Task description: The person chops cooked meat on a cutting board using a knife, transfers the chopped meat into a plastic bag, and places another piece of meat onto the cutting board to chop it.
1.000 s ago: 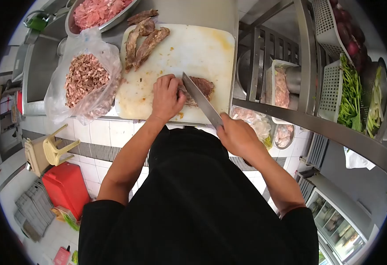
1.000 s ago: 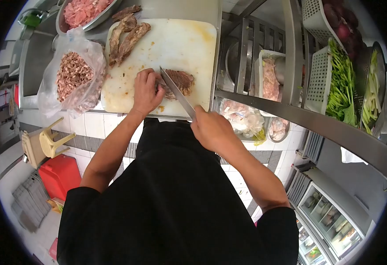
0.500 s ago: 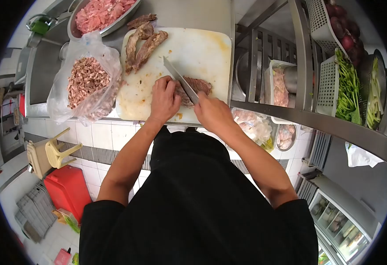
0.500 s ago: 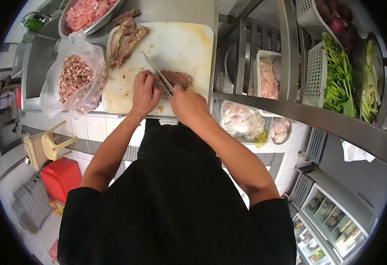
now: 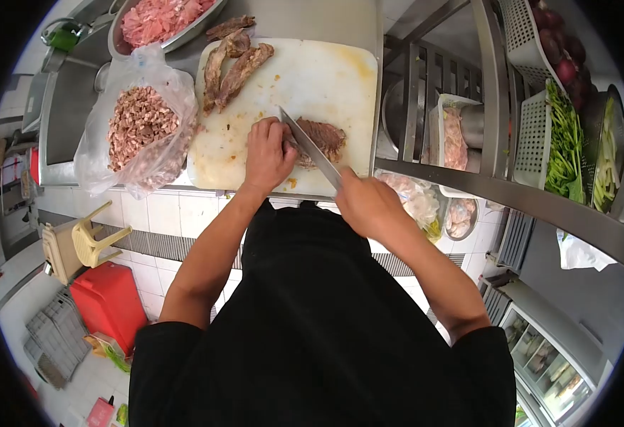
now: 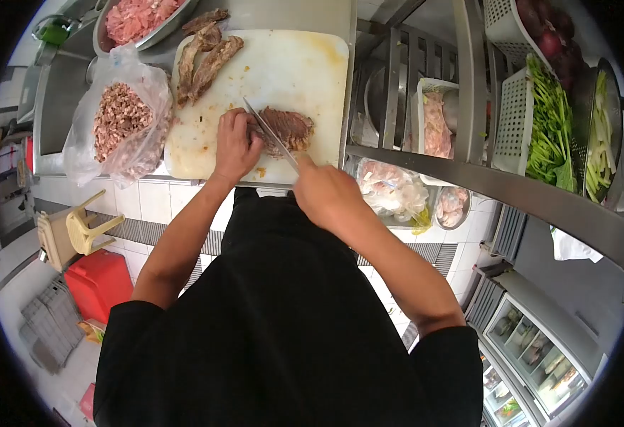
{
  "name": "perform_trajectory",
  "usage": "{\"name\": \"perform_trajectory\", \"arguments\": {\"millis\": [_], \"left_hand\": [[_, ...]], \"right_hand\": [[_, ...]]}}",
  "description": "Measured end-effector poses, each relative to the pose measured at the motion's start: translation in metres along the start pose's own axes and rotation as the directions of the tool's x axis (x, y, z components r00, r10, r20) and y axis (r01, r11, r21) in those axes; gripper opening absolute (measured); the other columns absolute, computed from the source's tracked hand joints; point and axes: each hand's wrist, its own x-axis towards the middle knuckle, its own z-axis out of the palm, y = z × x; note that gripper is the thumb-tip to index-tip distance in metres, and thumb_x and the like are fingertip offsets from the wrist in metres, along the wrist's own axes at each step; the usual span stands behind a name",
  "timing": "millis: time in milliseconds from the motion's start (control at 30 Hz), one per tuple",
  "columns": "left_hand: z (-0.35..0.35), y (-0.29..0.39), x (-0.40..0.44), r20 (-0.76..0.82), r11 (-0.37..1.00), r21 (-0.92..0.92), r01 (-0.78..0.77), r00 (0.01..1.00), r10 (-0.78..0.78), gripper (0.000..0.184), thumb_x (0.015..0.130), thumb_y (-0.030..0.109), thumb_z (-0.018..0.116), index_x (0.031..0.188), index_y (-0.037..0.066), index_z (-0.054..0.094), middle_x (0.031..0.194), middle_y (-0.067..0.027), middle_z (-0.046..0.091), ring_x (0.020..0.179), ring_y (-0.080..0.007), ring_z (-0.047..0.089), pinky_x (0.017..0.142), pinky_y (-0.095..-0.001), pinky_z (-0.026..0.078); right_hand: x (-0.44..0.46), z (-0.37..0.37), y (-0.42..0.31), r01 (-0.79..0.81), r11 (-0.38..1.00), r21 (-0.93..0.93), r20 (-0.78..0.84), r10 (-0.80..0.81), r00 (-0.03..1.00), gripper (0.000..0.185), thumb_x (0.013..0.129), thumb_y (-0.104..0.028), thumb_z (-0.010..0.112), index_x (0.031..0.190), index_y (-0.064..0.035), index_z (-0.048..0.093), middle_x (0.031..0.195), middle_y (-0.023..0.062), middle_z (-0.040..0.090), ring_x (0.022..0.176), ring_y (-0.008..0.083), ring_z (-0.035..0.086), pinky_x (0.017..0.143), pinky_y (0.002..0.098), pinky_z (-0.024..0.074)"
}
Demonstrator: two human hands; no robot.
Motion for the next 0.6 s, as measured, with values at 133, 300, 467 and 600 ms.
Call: {"name": "perform_trajectory", "arguments": {"millis": [133, 300, 467, 600], "left_hand": [[0.001, -0.001, -0.001, 0.003, 0.999, -0.033, -0.013, 1.000, 0.013, 0.034, 0.076, 0.006, 0.063, 0.109, 0.004, 0.057, 0.116, -0.0171, 0.055, 0.107, -0.0393, 0.052, 0.094, -0.0501, 0.043], [0.001, -0.005, 0.000, -0.025, 0.999, -0.040, -0.014, 1.000, 0.013, 0.033, 0.076, 0.006, 0.063, 0.108, 0.003, 0.056, 0.117, -0.0180, 0.054, 0.106, -0.0402, 0.051, 0.092, -0.0506, 0.043], [-0.008, 0.004, -0.006, 0.041, 0.994, -0.088, -0.067, 0.997, 0.070, 0.034, 0.076, 0.005, 0.062, 0.110, 0.002, 0.056, 0.117, -0.0199, 0.053, 0.108, -0.0410, 0.051, 0.095, -0.0506, 0.044], [-0.012, 0.007, -0.005, -0.009, 0.995, -0.097, -0.025, 1.000, 0.024, 0.035, 0.077, 0.003, 0.062, 0.111, 0.001, 0.056, 0.116, -0.0210, 0.052, 0.109, -0.0414, 0.051, 0.098, -0.0511, 0.045]], "right_hand": [[0.001, 0.037, 0.013, -0.007, 0.999, 0.036, -0.064, 0.010, 0.998, 0.022, 0.096, -0.013, 0.052, 0.112, 0.0029, 0.057, 0.084, 0.0287, 0.071, 0.087, 0.0491, 0.071, 0.082, 0.0580, 0.0555], [0.057, 0.062, 0.004, 0.029, 1.000, -0.010, -0.223, -0.030, 0.974, 0.020, 0.096, -0.014, 0.054, 0.106, 0.0029, 0.056, 0.082, 0.0279, 0.072, 0.082, 0.0479, 0.072, 0.075, 0.0578, 0.0569], [0.083, 0.051, -0.008, 0.138, 0.990, 0.008, -0.311, -0.128, 0.942, 0.021, 0.096, -0.015, 0.053, 0.106, 0.0023, 0.057, 0.084, 0.0281, 0.072, 0.084, 0.0472, 0.073, 0.078, 0.0571, 0.0574], [0.061, 0.030, 0.005, 0.162, 0.987, -0.001, -0.283, -0.155, 0.947, 0.021, 0.097, -0.016, 0.055, 0.105, 0.0023, 0.058, 0.085, 0.0289, 0.071, 0.084, 0.0476, 0.072, 0.078, 0.0568, 0.0566]]}}
